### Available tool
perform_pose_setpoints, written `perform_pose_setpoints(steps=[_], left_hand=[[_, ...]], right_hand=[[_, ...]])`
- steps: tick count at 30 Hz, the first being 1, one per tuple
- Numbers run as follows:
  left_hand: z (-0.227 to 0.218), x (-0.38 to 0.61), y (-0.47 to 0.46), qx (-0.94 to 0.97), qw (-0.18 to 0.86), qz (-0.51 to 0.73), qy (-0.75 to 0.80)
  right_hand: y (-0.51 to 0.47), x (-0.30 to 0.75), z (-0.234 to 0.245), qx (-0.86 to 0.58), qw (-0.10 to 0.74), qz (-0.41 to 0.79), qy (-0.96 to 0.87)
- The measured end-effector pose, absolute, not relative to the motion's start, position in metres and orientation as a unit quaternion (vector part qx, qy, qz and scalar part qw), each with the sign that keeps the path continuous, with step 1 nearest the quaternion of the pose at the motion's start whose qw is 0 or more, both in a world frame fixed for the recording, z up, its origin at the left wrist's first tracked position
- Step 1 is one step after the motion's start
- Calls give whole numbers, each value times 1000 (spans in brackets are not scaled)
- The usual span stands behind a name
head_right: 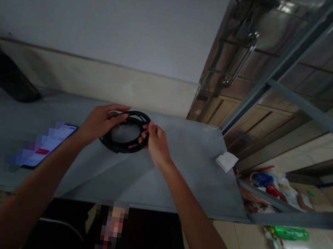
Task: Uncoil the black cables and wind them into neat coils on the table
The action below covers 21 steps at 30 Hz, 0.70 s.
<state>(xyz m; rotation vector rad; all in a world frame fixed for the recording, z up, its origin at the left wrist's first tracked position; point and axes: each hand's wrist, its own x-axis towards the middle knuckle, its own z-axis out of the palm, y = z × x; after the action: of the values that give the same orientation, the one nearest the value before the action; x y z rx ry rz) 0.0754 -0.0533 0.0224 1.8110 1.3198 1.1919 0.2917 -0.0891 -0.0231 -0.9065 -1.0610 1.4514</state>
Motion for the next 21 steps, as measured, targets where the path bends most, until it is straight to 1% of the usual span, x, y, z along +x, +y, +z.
perform_pose_setpoints(steps=[4,6,8,11,13,17,21], left_hand=[[3,46,-22,700,240,409,534],[-7,39,-15,699,234,410,537],[-13,37,-15,683,251,431,535],[-13,39,-23,628,324,484,517],[-8,40,-30,571,410,510,495],[4,40,-42,479,585,476,449],[12,42,-47,418,673,461,400]], right_hand=[[-49,265,-43,-412,527,575,-472],[-41,262,-50,-412,530,563,-482],[-39,265,-54,-406,534,557,-489],[-45,273,-54,-378,536,574,-490],[-50,279,-50,-354,535,599,-479],[-59,285,-35,-321,516,669,-427],[-66,287,-19,-260,488,729,-404]])
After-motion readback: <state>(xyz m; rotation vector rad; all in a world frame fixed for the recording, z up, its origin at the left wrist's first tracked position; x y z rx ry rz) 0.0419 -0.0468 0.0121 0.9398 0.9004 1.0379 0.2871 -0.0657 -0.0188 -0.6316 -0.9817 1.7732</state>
